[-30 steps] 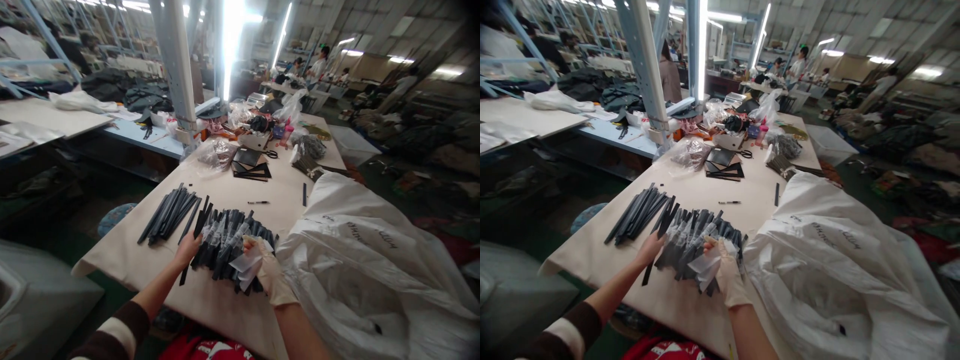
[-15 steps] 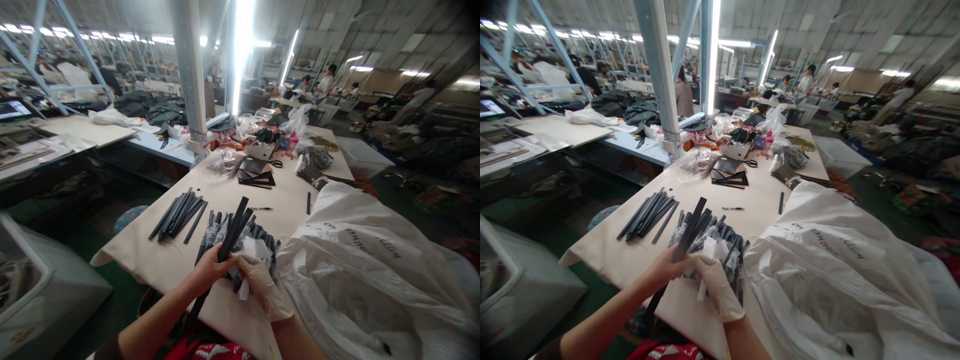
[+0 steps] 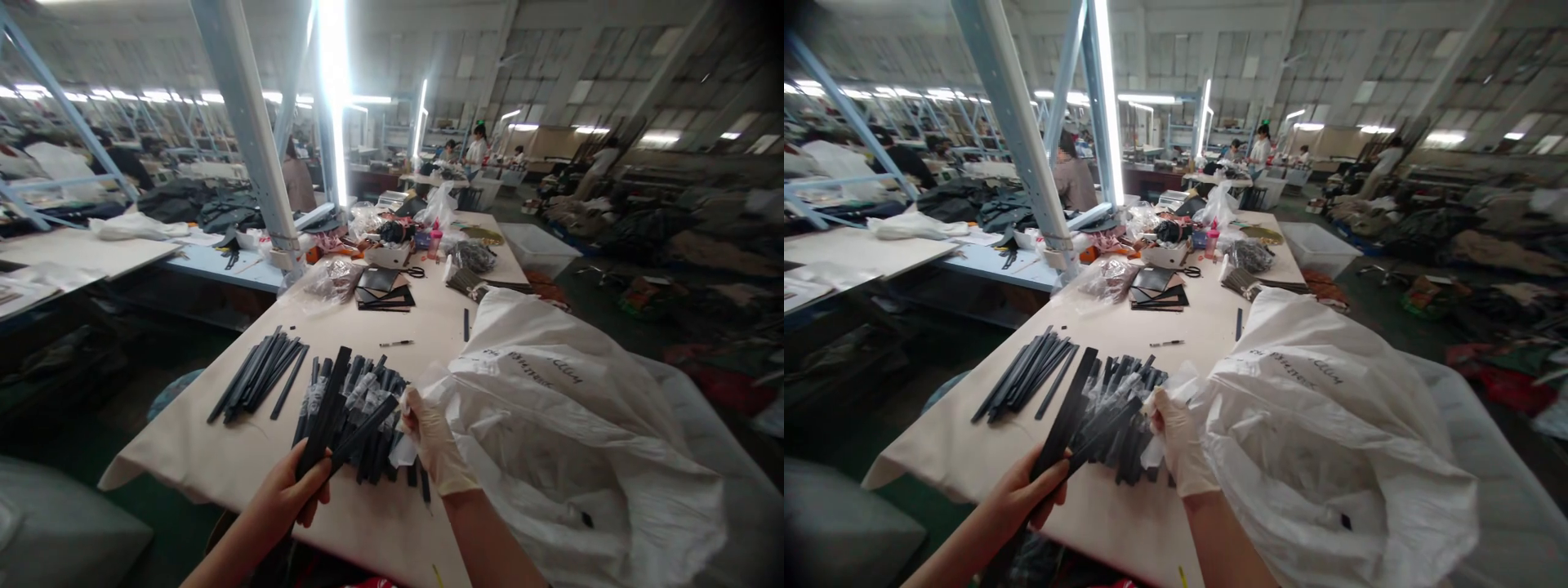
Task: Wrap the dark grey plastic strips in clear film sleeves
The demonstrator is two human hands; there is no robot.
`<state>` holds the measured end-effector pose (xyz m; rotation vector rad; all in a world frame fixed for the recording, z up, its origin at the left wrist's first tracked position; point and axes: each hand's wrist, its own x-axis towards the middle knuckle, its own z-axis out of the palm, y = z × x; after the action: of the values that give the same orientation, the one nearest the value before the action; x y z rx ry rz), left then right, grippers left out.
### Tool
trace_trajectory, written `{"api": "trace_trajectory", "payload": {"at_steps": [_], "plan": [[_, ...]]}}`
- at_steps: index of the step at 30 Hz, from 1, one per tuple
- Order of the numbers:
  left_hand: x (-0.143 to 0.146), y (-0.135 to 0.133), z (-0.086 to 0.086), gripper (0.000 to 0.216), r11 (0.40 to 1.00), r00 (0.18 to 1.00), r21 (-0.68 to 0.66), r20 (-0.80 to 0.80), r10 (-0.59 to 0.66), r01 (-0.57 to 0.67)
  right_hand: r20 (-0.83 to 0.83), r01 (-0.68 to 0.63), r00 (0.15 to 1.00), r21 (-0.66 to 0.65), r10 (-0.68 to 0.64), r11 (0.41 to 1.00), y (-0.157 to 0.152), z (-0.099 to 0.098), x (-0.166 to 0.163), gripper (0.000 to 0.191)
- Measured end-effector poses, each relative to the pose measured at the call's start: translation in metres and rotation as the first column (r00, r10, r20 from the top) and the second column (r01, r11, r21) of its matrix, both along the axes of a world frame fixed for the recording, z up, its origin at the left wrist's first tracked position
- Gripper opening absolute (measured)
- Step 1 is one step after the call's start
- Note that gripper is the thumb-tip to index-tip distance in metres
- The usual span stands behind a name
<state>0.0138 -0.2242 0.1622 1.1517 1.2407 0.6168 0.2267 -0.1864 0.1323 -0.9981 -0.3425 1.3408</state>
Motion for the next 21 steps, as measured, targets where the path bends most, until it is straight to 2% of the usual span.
{"api": "trace_trajectory", "payload": {"at_steps": [3,7,10,12,15,18,19,21], "plan": [[0.001,-0.004,0.001,0.048,0.997,0.998,-0.044,0.014,-0.065,0.066,0.063,-0.024,0.998,-0.020,0.025,1.000,0.001,0.000,0.006,0.044],[-0.001,-0.001,0.001,0.046,0.995,0.996,-0.055,-0.026,-0.089,0.088,0.147,-0.060,0.987,-0.065,0.069,0.996,0.000,0.003,0.018,0.045],[-0.003,0.002,0.007,0.043,0.994,0.990,-0.044,-0.095,-0.101,0.097,0.251,-0.164,0.951,-0.085,0.181,0.983,-0.003,0.009,0.028,0.045],[0.000,0.004,0.013,0.040,0.995,0.984,-0.009,-0.148,-0.097,0.097,0.342,-0.264,0.897,-0.097,0.281,0.960,-0.007,0.013,0.028,0.043],[0.010,0.007,0.017,0.034,0.992,0.981,0.097,-0.184,-0.057,0.076,0.413,-0.412,0.812,-0.096,0.413,0.906,-0.015,0.018,0.012,0.038],[0.021,0.008,0.011,0.034,0.979,0.988,0.202,-0.153,-0.004,0.035,0.375,-0.582,0.747,-0.032,0.549,0.813,-0.023,0.019,-0.012,0.034],[0.023,0.008,0.007,0.036,0.979,0.991,0.200,-0.132,-0.006,0.033,0.360,-0.598,0.744,-0.017,0.563,0.801,-0.025,0.018,-0.019,0.034],[0.024,0.009,-0.001,0.042,0.988,0.995,0.148,-0.092,-0.039,0.052,0.330,-0.544,0.787,-0.024,0.520,0.839,-0.027,0.017,-0.030,0.034]]}}
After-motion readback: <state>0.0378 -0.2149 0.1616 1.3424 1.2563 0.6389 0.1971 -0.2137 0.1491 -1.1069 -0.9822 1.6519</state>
